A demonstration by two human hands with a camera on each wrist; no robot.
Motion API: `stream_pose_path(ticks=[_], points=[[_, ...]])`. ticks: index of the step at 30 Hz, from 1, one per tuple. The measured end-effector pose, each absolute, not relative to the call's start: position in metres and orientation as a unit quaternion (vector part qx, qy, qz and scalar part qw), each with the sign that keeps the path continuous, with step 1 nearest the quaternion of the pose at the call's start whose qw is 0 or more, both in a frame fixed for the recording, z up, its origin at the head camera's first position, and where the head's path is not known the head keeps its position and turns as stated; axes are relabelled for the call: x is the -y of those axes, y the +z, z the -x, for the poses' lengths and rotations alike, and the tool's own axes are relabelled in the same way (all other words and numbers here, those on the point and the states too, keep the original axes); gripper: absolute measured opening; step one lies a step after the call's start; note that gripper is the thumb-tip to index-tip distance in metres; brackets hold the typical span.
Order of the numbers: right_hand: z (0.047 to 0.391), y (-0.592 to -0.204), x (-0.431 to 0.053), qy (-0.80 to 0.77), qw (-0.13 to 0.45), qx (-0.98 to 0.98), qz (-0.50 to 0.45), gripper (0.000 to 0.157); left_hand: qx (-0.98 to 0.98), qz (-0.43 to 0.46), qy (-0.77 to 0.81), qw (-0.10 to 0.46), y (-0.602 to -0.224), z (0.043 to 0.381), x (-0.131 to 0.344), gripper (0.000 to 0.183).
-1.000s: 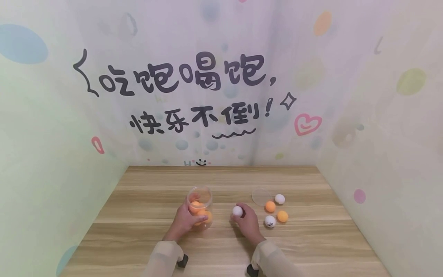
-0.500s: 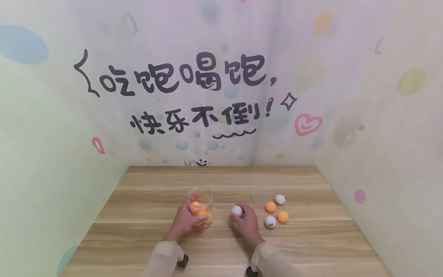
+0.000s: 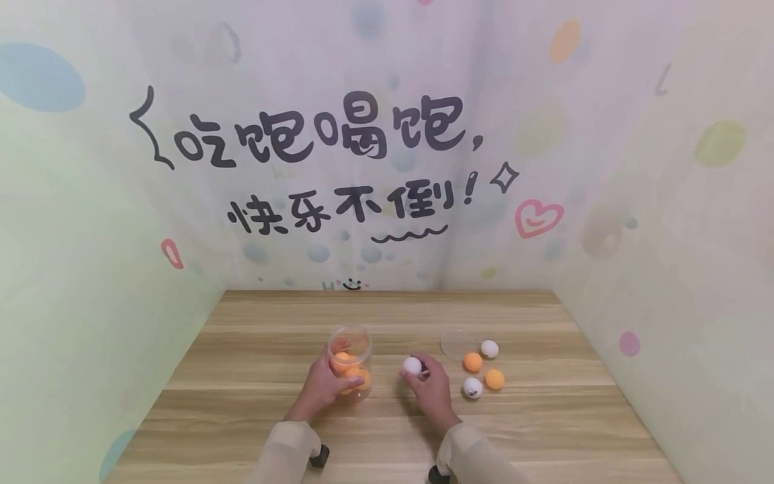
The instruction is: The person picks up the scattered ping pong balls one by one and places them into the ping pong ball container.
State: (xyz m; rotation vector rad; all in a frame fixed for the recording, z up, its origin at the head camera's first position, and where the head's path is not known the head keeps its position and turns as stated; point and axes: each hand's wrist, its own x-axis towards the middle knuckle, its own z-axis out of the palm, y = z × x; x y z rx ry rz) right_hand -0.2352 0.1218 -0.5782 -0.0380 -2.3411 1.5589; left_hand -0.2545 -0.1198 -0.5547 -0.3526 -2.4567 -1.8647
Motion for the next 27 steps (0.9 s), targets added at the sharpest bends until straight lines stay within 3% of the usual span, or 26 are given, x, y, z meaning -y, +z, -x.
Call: stream_pose_path(ticks=[27], points=[[0.232, -0.569, -0.105, 0.564, 0.205, 0.800, -0.018, 0.038, 0.797, 0.114, -0.593, 0.020, -0.557, 0.255, 0.120, 0.089]])
